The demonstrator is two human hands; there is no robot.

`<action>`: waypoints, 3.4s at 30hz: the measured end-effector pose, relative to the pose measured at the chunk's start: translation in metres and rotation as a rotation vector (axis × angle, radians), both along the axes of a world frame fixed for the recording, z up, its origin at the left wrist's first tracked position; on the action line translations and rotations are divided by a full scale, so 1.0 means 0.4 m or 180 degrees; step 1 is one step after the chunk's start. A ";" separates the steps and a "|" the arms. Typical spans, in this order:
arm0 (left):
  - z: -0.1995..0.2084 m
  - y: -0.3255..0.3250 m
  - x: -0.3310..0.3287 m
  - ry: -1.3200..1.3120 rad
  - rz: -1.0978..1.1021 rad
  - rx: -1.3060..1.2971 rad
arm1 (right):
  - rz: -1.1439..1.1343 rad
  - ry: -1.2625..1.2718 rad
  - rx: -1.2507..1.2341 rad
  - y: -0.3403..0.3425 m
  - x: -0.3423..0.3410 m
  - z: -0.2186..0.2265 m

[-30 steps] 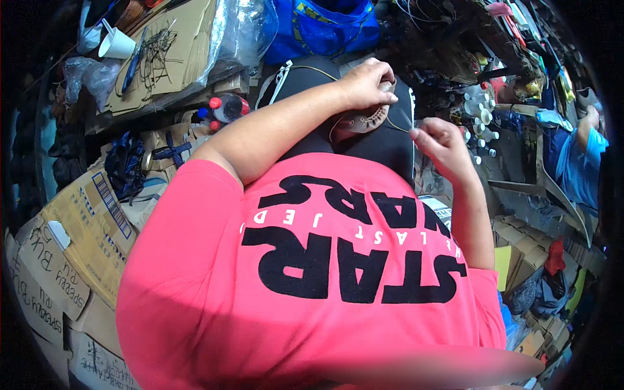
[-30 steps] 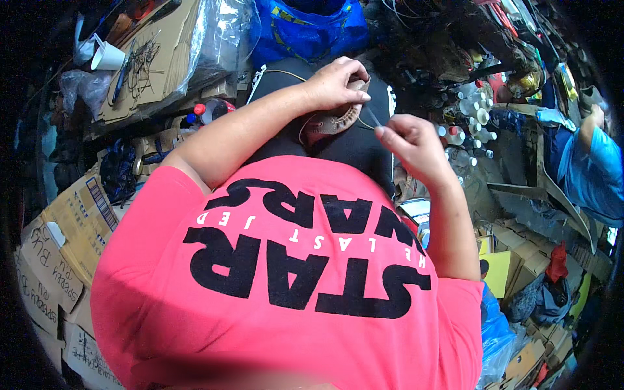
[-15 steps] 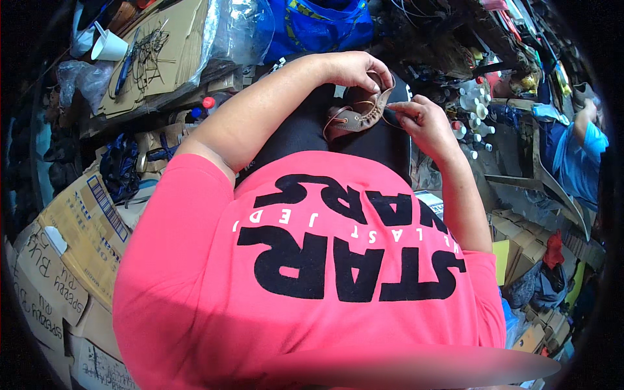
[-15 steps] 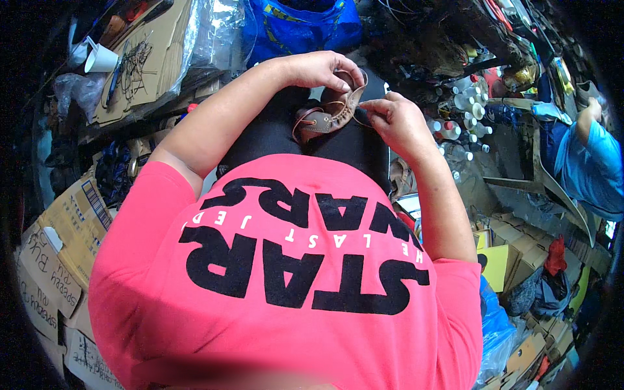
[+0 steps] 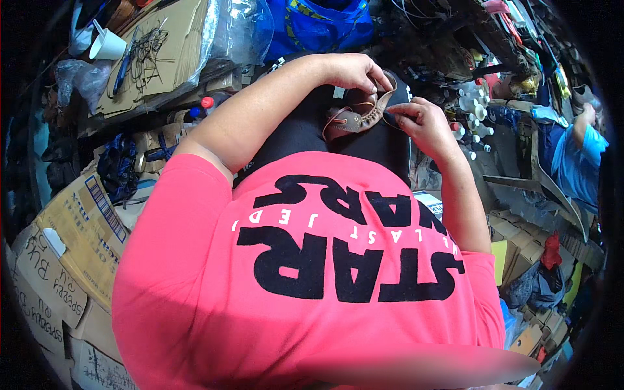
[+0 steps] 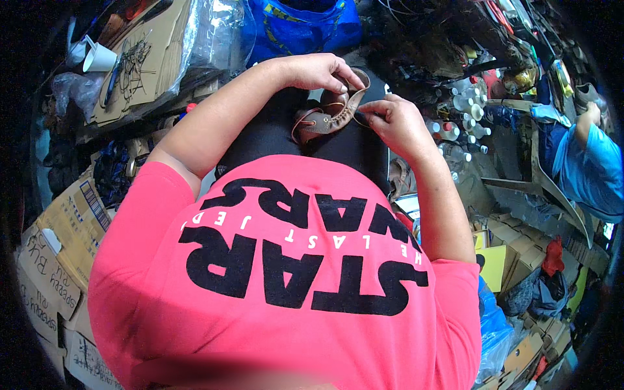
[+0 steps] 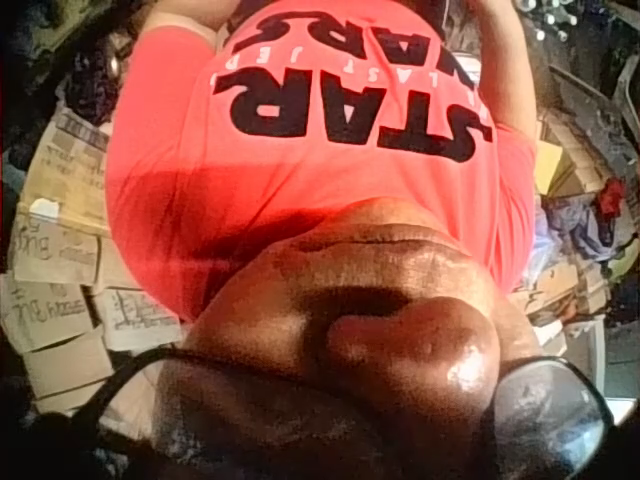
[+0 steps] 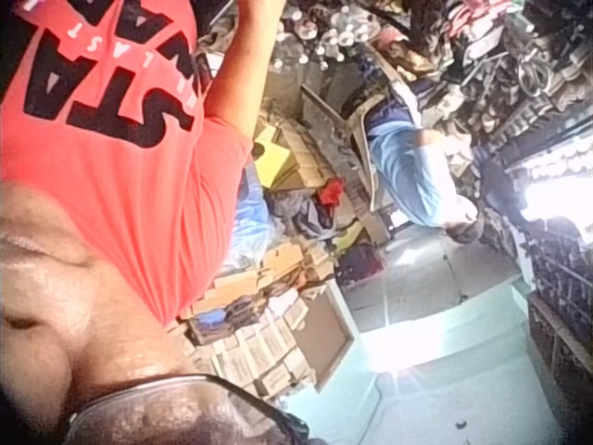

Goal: Manually lacing and stitching a leather shoe upper component using thick thread.

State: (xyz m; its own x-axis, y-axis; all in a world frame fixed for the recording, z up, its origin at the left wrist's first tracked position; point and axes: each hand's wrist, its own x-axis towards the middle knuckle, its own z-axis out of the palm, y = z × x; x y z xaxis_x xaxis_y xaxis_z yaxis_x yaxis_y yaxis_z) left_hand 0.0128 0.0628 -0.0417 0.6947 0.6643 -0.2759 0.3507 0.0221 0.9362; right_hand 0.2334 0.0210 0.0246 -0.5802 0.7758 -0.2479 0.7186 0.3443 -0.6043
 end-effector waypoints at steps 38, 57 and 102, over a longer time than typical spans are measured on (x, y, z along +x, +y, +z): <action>-0.036 -0.017 0.007 -0.0266 0.0281 0.0328 | -0.0414 0.1648 -0.0731 0.015 0.067 -0.187; -0.008 -0.113 -0.027 0.0505 0.0446 0.0439 | -0.0455 0.0287 -0.0260 0.094 -0.050 -0.119; 0.019 -0.034 -0.040 -0.0442 0.2472 0.1721 | -0.0535 0.0201 -0.0497 0.115 -0.029 -0.165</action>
State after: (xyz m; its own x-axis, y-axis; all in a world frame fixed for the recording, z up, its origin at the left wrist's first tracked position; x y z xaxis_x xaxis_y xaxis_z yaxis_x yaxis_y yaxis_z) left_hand -0.0034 0.0491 -0.0341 0.0096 0.9668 0.2552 0.3052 -0.2458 0.9200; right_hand 0.2216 0.0669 -0.0416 -0.4642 0.8180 -0.3396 0.7169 0.1218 -0.6865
